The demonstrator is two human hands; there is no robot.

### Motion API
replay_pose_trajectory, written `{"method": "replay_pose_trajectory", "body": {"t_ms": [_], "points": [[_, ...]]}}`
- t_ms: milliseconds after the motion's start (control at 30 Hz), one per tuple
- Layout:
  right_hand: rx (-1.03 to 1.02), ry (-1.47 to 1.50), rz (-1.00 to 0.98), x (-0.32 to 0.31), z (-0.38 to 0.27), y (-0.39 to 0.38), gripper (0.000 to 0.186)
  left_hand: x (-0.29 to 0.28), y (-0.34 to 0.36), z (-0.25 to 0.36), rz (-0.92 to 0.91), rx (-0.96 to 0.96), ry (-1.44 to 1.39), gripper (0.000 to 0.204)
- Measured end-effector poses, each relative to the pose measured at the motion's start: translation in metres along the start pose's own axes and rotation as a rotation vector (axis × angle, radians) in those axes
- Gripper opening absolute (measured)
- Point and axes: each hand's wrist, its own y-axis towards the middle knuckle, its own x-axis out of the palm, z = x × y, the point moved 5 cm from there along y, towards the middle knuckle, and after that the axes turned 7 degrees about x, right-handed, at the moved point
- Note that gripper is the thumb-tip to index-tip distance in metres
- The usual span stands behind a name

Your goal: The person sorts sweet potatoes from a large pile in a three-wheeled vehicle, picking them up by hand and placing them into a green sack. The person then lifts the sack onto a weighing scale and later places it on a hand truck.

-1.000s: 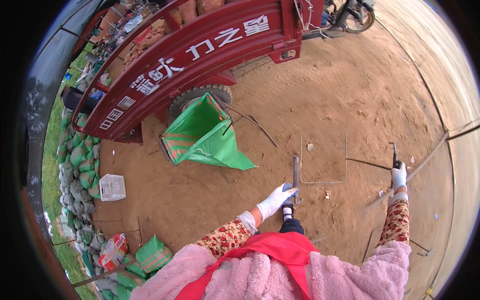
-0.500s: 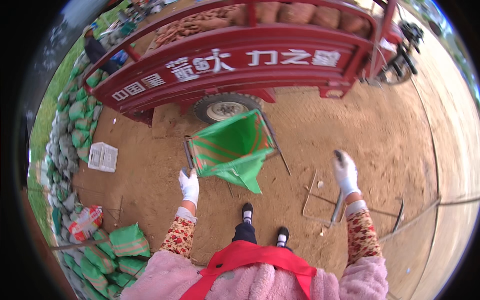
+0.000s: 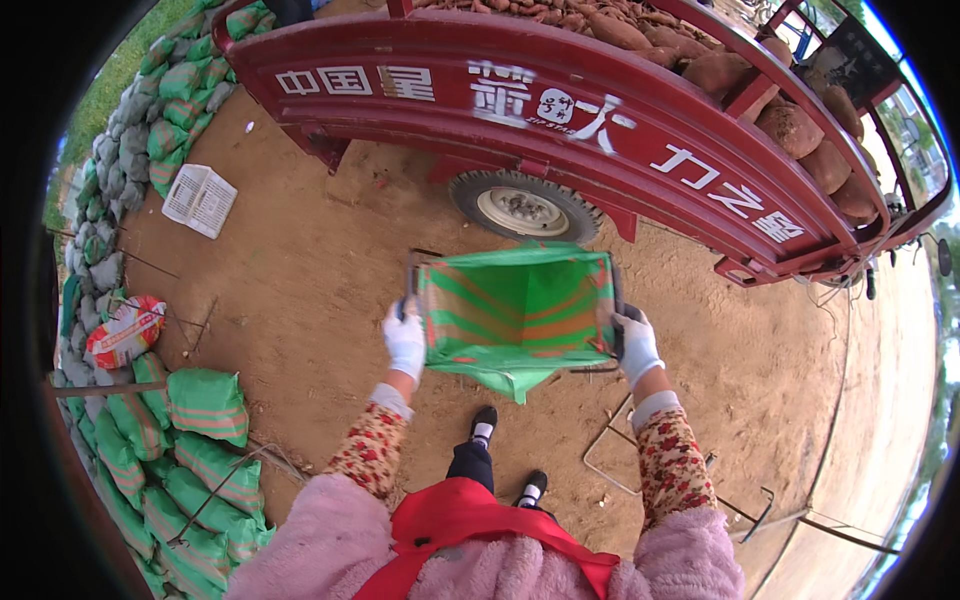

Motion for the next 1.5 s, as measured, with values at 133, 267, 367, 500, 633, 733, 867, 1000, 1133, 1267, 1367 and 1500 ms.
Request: {"method": "replay_pose_trajectory", "body": {"t_ms": [133, 267, 367, 500, 633, 733, 867, 1000, 1133, 1267, 1367, 1500], "points": [[0.114, 0.052, -0.231, 0.091, 0.006, -0.034, 0.033, -0.076, 0.051, -0.013, -0.011, -0.053, 0.123, 0.041], [0.26, -0.06, -0.256, 0.161, 0.03, -0.079, 0.035, -0.163, 0.092, -0.035, 0.038, 0.046, 0.228, 0.042], [0.247, -0.204, -0.418, 0.204, 0.057, -0.09, 0.022, -0.219, 0.129, -0.054, 0.057, 0.116, 0.338, 0.041], [0.33, -0.264, -0.362, 0.243, 0.125, -0.086, 0.025, -0.271, 0.182, -0.081, -0.188, 0.038, 0.079, 0.044], [0.566, -0.103, -0.613, 0.259, 0.174, -0.113, 0.037, -0.312, 0.202, -0.09, -0.228, -0.085, 0.477, 0.037], [0.403, -0.327, -0.577, 0.215, 0.152, -0.107, 0.042, -0.269, 0.202, -0.05, -0.196, 0.075, 0.492, 0.055], [0.129, -0.42, -0.241, 0.091, 0.083, -0.095, 0.036, -0.122, 0.18, 0.064, -0.228, 0.286, 0.411, 0.059], [0.03, -0.278, 0.113, -0.057, 0.022, -0.133, 0.033, 0.038, 0.114, 0.223, -0.372, 0.82, 0.235, 0.051], [-0.038, -0.153, 0.36, -0.17, -0.033, -0.18, 0.032, 0.146, 0.041, 0.361, -0.433, 1.166, 0.163, 0.057], [-0.23, -0.088, 0.57, -0.246, -0.107, -0.18, 0.032, 0.232, -0.006, 0.47, -0.374, 1.523, 0.288, 0.068], [-0.393, -0.021, 0.587, -0.278, -0.174, -0.156, 0.044, 0.297, -0.026, 0.536, -0.3, 1.642, 0.49, 0.085], [-0.559, -0.147, 0.71, -0.306, -0.272, -0.116, 0.069, 0.385, -0.039, 0.598, -0.462, 1.638, 0.843, 0.094]]}}
